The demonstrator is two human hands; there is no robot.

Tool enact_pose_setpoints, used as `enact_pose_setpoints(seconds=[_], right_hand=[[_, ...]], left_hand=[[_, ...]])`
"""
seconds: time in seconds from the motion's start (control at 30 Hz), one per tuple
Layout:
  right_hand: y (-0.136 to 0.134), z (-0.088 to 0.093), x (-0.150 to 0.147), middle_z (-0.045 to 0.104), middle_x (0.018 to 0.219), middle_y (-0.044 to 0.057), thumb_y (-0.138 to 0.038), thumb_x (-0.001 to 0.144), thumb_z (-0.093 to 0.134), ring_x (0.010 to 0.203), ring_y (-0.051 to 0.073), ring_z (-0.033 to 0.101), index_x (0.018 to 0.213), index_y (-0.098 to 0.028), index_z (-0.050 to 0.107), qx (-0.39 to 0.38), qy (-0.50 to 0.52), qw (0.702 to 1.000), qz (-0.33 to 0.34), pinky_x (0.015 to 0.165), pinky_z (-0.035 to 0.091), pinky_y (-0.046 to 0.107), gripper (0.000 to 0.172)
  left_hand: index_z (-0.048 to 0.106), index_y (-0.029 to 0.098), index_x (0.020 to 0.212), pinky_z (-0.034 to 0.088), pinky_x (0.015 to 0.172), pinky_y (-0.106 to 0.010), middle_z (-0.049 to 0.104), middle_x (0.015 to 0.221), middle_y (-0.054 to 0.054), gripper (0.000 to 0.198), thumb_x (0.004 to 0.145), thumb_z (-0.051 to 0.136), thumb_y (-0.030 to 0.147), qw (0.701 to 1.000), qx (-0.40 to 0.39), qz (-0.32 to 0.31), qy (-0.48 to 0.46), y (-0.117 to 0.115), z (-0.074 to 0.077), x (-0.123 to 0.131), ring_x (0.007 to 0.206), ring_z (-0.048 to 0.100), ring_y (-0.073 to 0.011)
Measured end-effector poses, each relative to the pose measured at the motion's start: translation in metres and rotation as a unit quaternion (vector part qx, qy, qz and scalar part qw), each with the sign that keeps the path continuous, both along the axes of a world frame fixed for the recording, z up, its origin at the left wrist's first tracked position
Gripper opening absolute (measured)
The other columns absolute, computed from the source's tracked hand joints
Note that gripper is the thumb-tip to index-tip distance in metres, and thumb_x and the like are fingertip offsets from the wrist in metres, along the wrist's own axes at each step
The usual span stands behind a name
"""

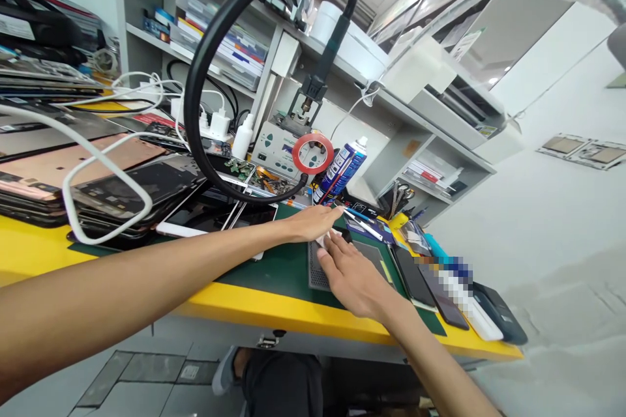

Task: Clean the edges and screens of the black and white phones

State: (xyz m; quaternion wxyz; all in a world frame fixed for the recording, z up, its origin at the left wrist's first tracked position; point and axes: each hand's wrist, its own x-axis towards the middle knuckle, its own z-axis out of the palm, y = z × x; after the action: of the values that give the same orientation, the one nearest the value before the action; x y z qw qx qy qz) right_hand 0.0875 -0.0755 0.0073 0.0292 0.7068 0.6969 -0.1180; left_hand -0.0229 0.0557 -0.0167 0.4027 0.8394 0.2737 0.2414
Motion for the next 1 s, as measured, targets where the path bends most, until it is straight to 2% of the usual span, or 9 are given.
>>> enact_pose_setpoints(seconds=[0.17,0.43,0.6,0.8,1.0], right_hand=[[-0.033,-0.004,-0.01,0.013,0.162,0.007,-0.059,0.1,0.012,0.15,0.02,0.009,0.154,-0.011,0.024,0.018,-0.006,1.0,0.005,0.123,0.009,0.042,0.073],[-0.072,-0.014,-0.019,0.009,0.161,0.007,-0.054,0.102,0.014,0.15,0.024,0.006,0.155,-0.009,0.02,0.057,-0.025,0.998,0.017,0.123,0.011,0.045,0.07],[-0.084,-0.018,-0.013,0.009,0.161,0.009,-0.054,0.101,0.018,0.149,0.028,0.008,0.154,-0.007,0.021,0.072,-0.024,0.997,0.002,0.122,0.013,0.049,0.071],[-0.095,-0.017,-0.002,0.007,0.161,0.007,-0.054,0.1,0.022,0.149,0.029,0.006,0.155,-0.008,0.02,0.054,-0.006,0.998,-0.033,0.123,0.013,0.049,0.072],[-0.085,-0.013,0.005,0.011,0.161,0.009,-0.056,0.1,0.02,0.15,0.028,0.008,0.155,-0.008,0.022,0.053,0.006,0.997,-0.056,0.123,0.012,0.047,0.073]], left_hand=[[0.064,0.014,0.117,0.042,0.093,-0.034,0.062,0.13,-0.015,0.075,0.094,0.016,0.067,1.0,-0.015,-0.003,-0.003,0.001,-0.002,0.0,0.121,0.055,-0.0313],[0.067,0.017,0.113,0.044,0.091,-0.034,0.069,0.118,-0.011,0.075,0.092,0.018,0.07,1.0,-0.025,-0.008,-0.011,0.002,-0.003,0.001,0.109,0.062,-0.0308],[0.066,0.017,0.116,0.044,0.092,-0.034,0.068,0.122,-0.011,0.075,0.091,0.02,0.071,0.999,-0.033,-0.004,-0.012,0.002,-0.004,0.001,0.11,0.061,-0.0305],[0.064,0.015,0.122,0.042,0.097,-0.033,0.065,0.128,-0.011,0.077,0.091,0.021,0.071,0.999,-0.052,0.001,-0.013,0.002,-0.007,0.003,0.116,0.059,-0.0287],[0.065,0.016,0.121,0.04,0.099,-0.033,0.066,0.127,-0.01,0.075,0.092,0.024,0.071,0.998,-0.055,-0.002,-0.016,0.003,-0.007,0.005,0.116,0.059,-0.0281]])
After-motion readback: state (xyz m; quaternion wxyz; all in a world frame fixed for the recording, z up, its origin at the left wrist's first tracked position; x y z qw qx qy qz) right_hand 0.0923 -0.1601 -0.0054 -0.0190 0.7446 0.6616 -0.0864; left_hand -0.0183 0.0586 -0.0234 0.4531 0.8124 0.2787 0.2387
